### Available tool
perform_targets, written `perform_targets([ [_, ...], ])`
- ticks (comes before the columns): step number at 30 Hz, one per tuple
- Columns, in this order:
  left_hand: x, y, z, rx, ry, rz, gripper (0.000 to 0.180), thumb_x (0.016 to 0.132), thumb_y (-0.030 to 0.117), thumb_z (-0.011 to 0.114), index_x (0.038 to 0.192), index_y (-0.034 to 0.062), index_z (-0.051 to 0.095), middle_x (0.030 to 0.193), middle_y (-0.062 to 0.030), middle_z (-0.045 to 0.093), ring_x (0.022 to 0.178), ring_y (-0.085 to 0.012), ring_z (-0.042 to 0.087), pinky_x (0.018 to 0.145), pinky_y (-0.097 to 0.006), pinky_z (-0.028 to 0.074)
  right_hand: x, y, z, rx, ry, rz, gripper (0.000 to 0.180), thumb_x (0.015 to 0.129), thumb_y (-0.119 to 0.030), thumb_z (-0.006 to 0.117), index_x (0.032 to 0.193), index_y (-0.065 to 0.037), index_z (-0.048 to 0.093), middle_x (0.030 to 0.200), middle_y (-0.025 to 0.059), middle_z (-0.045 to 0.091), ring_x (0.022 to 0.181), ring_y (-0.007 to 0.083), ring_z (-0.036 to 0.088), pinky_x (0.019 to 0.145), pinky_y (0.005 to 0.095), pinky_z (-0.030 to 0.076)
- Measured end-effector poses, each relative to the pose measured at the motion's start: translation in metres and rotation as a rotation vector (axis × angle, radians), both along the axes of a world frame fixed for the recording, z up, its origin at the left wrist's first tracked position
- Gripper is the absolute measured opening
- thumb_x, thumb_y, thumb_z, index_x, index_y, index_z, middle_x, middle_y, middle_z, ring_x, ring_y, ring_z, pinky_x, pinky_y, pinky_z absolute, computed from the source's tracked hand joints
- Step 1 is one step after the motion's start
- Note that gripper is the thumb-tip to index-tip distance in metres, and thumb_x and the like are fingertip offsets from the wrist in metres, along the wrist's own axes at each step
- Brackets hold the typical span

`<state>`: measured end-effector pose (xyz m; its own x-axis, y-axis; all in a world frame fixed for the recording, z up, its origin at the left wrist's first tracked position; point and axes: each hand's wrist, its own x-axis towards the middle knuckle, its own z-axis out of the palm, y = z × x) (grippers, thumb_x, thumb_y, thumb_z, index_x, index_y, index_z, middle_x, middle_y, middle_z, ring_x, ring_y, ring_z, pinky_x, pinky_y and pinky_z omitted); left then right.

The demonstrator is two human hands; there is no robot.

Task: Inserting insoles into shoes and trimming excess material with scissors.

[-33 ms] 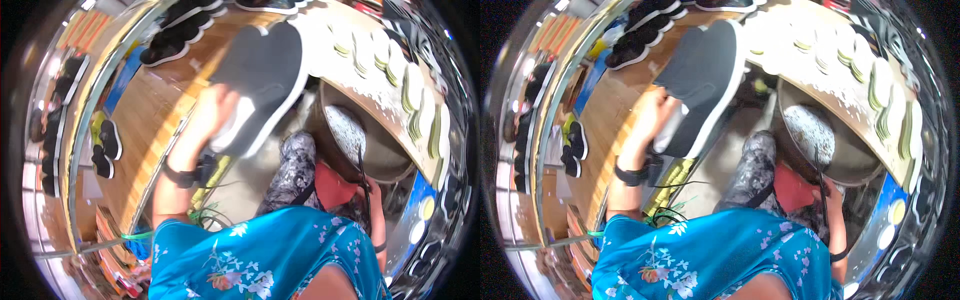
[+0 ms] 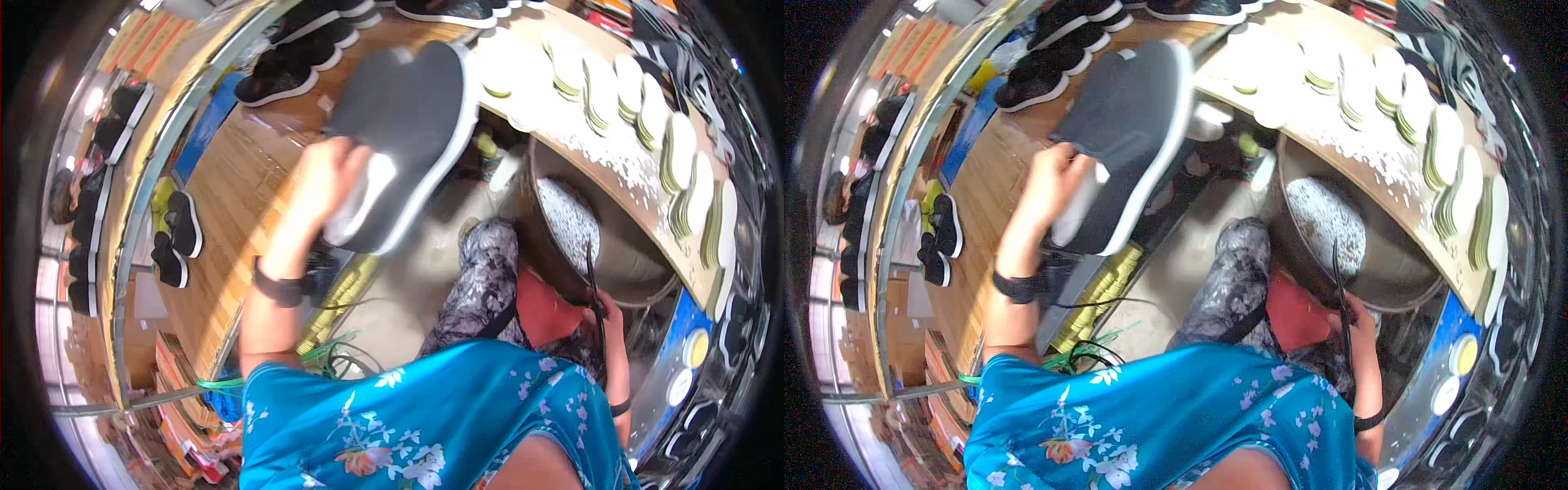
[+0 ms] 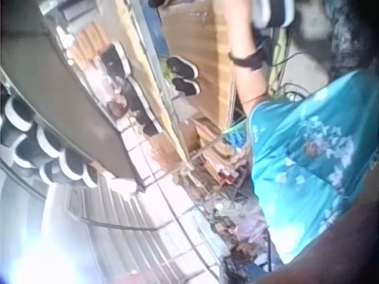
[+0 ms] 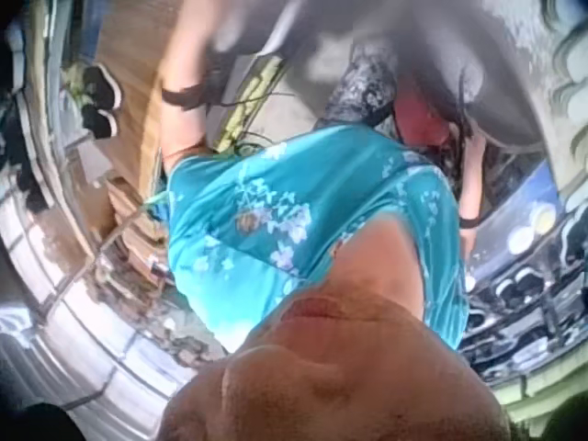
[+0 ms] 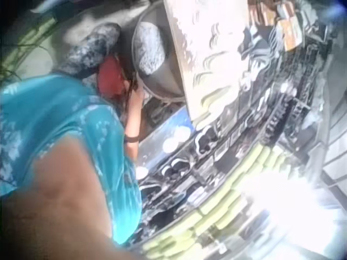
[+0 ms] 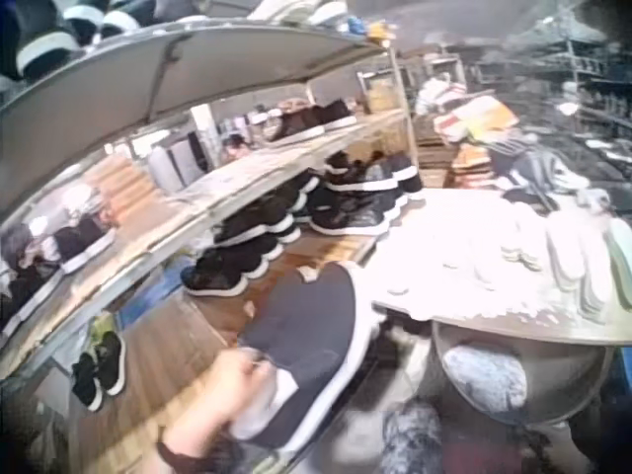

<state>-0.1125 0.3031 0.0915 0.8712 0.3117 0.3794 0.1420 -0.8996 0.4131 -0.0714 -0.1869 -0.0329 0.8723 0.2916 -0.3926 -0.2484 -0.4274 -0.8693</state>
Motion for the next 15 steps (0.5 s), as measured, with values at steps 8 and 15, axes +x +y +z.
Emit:
perform_targets([
  [8, -0.092, 0.26, 0.004, 0.448, 0.533, 0.756, 0.033, 0.083, 0.029, 0.051, 0.087, -0.0021, 0.061, 0.088, -0.0247, 0.06, 0.086, -0.0375, 0.058, 0.076, -0.045, 0.044, 0.022, 0.03, 0.015, 0.049, -0.133, 0.115, 0.052, 0.073, -0.02, 0.072, 0.119, -0.005, 0.052, 0.09, 0.0053, 0.063, 0.076, 0.0147, 0.06, 0.068, 0.0259, 0.047],
  [15, 0.062, 0.146, -0.02, 0.329, -0.06, 0.246, 0.024, 0.086, 0.017, 0.049, 0.094, -0.0027, 0.06, 0.091, -0.0208, 0.061, 0.086, -0.0309, 0.058, 0.078, -0.04, 0.045, 0.032, -0.013, 0.024, -0.141, -0.076, 0.148, 0.058, 0.07, -0.026, 0.071, 0.121, -0.008, 0.05, 0.104, 0.0161, 0.061, 0.093, 0.0289, 0.058, 0.078, 0.0352, 0.046],
])
